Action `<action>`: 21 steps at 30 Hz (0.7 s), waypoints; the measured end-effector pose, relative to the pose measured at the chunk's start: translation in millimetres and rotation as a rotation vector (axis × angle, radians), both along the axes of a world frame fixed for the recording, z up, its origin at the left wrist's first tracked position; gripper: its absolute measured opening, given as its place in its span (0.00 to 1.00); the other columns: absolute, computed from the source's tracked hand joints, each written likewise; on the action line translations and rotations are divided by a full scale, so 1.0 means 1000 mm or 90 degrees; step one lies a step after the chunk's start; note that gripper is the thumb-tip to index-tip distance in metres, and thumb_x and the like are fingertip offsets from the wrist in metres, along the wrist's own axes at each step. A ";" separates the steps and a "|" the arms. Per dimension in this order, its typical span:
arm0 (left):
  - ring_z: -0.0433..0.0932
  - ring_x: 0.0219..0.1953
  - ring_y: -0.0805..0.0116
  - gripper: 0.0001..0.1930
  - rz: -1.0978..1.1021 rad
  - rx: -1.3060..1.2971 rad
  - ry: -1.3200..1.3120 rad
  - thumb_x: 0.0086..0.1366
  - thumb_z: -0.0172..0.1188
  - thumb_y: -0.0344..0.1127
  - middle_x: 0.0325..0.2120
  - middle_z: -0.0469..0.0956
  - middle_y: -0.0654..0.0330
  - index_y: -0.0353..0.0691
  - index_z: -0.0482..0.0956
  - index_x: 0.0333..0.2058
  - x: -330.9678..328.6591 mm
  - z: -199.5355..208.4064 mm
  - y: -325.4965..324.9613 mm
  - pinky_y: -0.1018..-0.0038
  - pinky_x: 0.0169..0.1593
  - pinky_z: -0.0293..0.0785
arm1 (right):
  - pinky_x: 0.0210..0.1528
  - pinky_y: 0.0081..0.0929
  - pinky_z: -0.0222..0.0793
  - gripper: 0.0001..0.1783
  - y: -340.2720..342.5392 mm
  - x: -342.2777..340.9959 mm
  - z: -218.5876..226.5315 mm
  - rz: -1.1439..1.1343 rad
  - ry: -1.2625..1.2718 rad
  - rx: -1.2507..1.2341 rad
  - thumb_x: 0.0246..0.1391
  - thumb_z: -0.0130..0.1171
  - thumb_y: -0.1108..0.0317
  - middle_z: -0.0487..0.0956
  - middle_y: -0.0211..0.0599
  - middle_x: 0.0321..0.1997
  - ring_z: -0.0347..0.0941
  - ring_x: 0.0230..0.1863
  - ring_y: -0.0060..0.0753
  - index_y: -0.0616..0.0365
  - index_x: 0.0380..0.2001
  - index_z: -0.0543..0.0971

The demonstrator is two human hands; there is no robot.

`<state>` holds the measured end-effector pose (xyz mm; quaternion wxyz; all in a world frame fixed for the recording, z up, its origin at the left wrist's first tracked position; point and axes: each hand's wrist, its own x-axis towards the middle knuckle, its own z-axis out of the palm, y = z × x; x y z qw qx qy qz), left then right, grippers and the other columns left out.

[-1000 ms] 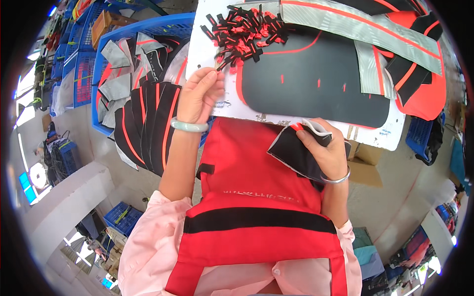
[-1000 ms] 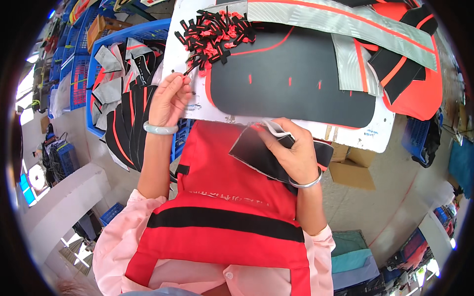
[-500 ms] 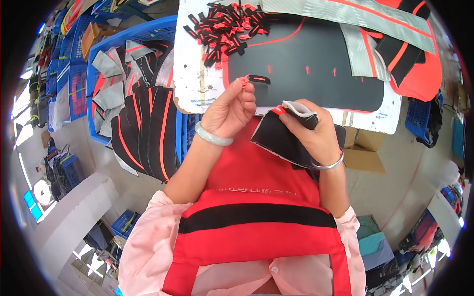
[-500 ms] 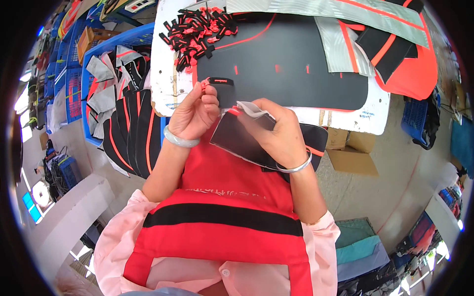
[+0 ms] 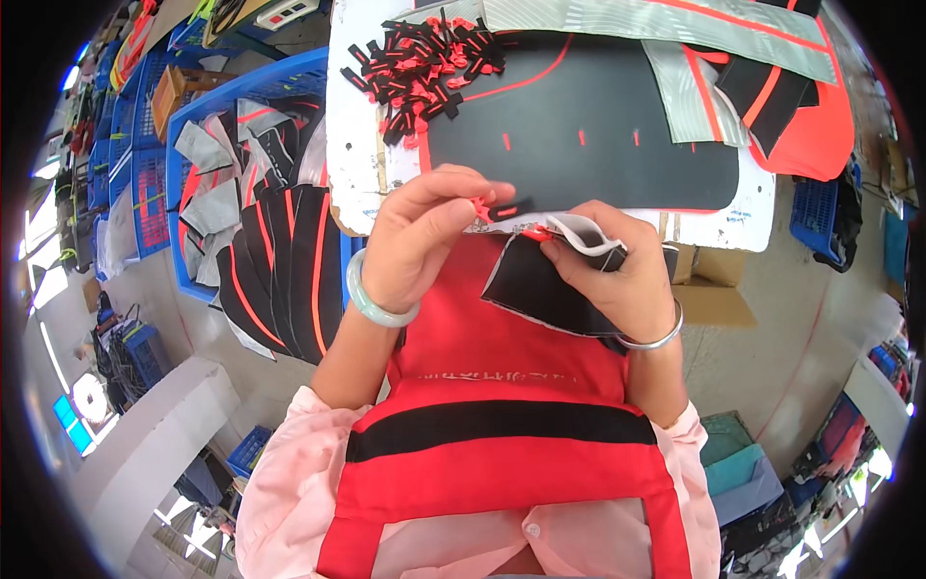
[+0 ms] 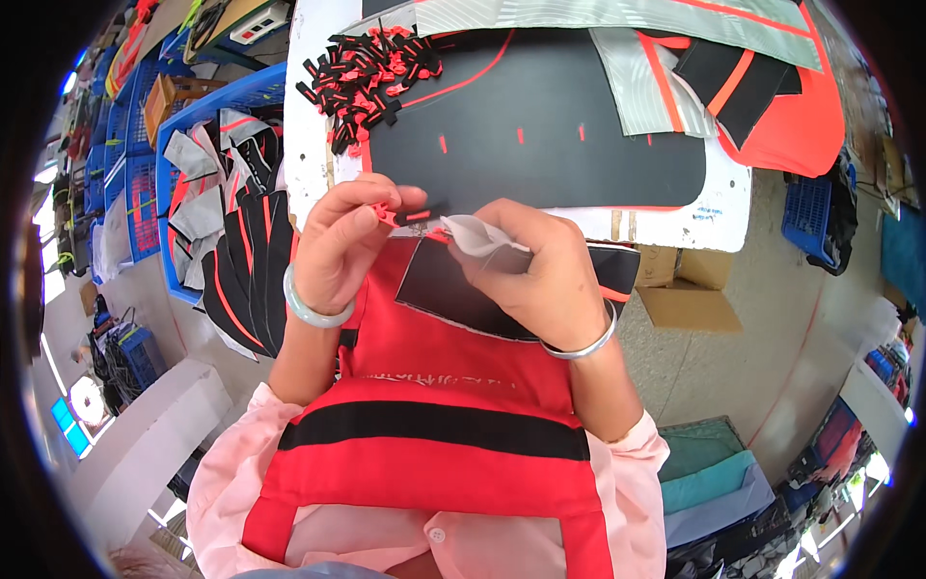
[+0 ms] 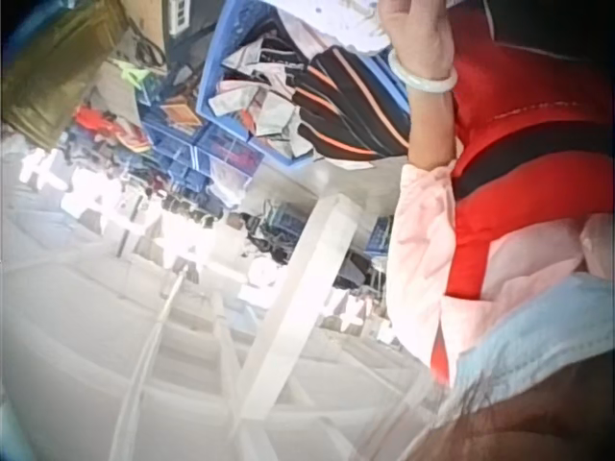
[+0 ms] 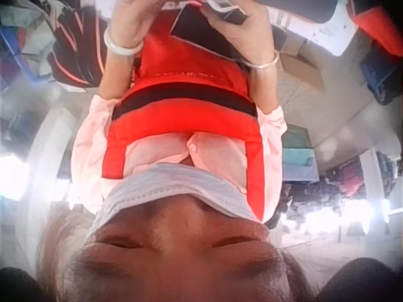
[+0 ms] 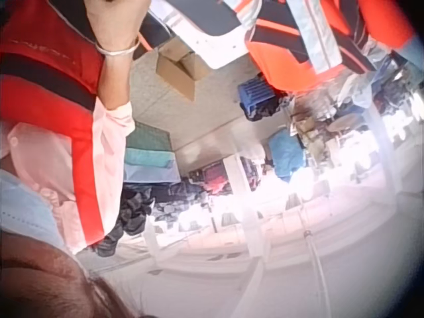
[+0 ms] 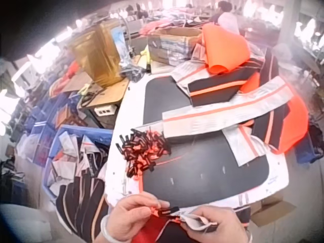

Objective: The person repeatedly picks up black fabric pieces with red stripes and small red plastic clips from a table. They insert the clips into the edges of the fabric pieces by hand and then place the assembled items into a blue crate. The process is repetitive and involves handling multiple identical units.

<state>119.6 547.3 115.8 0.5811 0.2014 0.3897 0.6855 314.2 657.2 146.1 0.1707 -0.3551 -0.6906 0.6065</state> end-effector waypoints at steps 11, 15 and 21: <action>0.78 0.32 0.78 0.08 -0.049 -0.166 0.106 0.65 0.59 0.25 0.33 0.82 0.59 0.32 0.80 0.43 0.007 0.006 -0.002 0.83 0.37 0.74 | 0.29 0.27 0.69 0.09 -0.003 -0.010 -0.014 -0.023 -0.011 0.078 0.43 0.68 0.72 0.78 0.43 0.24 0.74 0.23 0.43 0.61 0.29 0.78; 0.78 0.31 0.79 0.07 -0.063 -0.151 0.235 0.63 0.61 0.24 0.32 0.83 0.59 0.32 0.82 0.40 0.005 0.009 -0.001 0.84 0.36 0.73 | 0.30 0.26 0.70 0.09 -0.002 -0.010 -0.015 -0.021 0.008 0.054 0.43 0.68 0.73 0.78 0.44 0.23 0.74 0.23 0.41 0.62 0.29 0.79; 0.79 0.32 0.78 0.06 -0.091 -0.093 0.454 0.62 0.62 0.25 0.31 0.83 0.60 0.32 0.83 0.38 0.004 0.011 0.002 0.83 0.37 0.74 | 0.32 0.27 0.70 0.10 -0.002 -0.008 -0.019 0.007 -0.018 -0.023 0.44 0.67 0.73 0.79 0.46 0.24 0.73 0.24 0.41 0.63 0.31 0.79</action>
